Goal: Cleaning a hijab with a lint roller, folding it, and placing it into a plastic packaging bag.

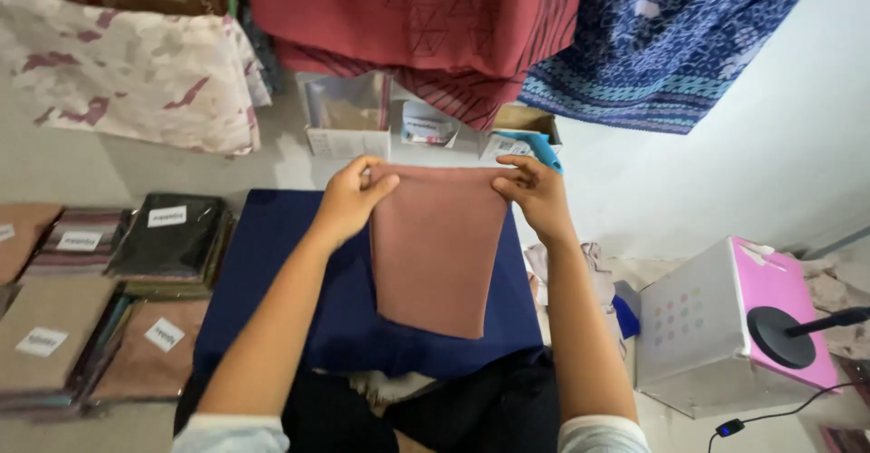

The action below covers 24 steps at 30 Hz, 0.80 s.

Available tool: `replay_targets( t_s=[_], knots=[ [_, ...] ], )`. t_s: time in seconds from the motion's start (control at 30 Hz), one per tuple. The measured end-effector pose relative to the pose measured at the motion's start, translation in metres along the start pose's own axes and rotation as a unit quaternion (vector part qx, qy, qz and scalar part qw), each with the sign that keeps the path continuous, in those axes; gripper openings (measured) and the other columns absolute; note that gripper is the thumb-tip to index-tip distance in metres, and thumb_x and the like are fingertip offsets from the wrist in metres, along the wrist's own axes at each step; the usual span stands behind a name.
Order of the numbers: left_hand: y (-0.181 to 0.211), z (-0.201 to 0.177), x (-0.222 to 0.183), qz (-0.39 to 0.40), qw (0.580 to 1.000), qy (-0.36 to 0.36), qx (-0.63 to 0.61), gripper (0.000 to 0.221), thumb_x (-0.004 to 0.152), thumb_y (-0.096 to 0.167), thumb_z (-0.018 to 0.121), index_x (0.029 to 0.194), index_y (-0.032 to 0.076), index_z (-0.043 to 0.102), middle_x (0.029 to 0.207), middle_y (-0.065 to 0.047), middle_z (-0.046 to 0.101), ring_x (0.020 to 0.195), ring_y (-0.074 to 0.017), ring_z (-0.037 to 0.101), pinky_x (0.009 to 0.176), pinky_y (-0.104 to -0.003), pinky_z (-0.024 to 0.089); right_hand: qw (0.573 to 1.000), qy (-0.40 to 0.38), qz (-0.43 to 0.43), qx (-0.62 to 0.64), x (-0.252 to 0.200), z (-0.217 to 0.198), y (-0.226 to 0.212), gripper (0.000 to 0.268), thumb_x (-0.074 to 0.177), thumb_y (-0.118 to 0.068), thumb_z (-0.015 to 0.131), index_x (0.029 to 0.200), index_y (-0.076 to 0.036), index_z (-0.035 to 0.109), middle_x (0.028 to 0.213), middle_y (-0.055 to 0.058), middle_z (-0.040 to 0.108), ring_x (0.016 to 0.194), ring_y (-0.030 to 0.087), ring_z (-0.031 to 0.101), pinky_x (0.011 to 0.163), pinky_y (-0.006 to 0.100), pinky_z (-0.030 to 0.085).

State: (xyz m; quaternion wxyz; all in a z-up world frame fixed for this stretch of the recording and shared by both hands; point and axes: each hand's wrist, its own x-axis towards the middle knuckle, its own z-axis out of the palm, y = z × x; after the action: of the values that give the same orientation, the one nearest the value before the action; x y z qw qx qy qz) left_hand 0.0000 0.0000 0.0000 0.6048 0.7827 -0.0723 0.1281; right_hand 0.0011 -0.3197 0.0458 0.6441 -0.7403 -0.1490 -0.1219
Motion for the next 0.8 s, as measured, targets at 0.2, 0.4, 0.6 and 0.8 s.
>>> replay_targets(
  t_s=[0.2, 0.4, 0.6, 0.8],
  knots=[
    [-0.031, -0.016, 0.036, 0.016, 1.0, -0.024, 0.01, 0.045, 0.094, 0.042, 0.077, 0.123, 0.007, 0.073, 0.105, -0.017, 0.077, 0.102, -0.0269, 0.074, 0.087, -0.039, 0.057, 0.998, 0.016, -0.006, -0.058, 0.033, 0.02, 0.043, 0.035, 0.086, -0.006, 0.084, 0.12, -0.005, 0.074, 0.092, 0.011, 0.076, 0.078, 0.012, 0.07, 0.071, 0.027, 0.061],
    [0.026, -0.037, -0.004, 0.138, 0.989, -0.038, 0.047, 0.021, 0.095, 0.027, 0.078, 0.111, 0.013, 0.076, 0.096, -0.009, 0.078, 0.094, -0.024, 0.076, 0.084, -0.035, 0.058, 0.981, 0.032, -0.159, -0.108, 0.009, 0.016, 0.019, 0.025, 0.088, 0.005, 0.081, 0.111, 0.0, 0.074, 0.097, 0.016, 0.075, 0.092, 0.025, 0.074, 0.077, 0.035, 0.061],
    [-0.016, -0.028, -0.105, 0.235, 0.964, -0.062, 0.106, 0.011, 0.086, 0.001, 0.072, 0.081, -0.004, 0.063, 0.08, -0.027, 0.072, 0.078, -0.0478, 0.071, 0.068, -0.053, 0.055, 0.942, -0.038, -0.196, -0.27, -0.12, 0.024, 0.073, 0.019, 0.085, 0.004, 0.074, 0.094, -0.013, 0.076, 0.089, 0.004, 0.079, 0.089, 0.025, 0.077, 0.082, 0.035, 0.059],
    [-0.156, -0.007, -0.182, 0.237, 0.938, -0.21, 0.139, 0.021, 0.085, 0.0, 0.071, 0.102, 0.011, 0.075, 0.119, -0.012, 0.077, 0.122, -0.0318, 0.065, 0.11, -0.045, 0.051, 0.929, -0.139, -0.245, -0.239, -0.228, 0.05, 0.105, 0.02, 0.094, 0.002, 0.057, 0.088, -0.008, 0.074, 0.09, 0.009, 0.076, 0.078, 0.031, 0.073, 0.069, 0.036, 0.06]
  ],
)
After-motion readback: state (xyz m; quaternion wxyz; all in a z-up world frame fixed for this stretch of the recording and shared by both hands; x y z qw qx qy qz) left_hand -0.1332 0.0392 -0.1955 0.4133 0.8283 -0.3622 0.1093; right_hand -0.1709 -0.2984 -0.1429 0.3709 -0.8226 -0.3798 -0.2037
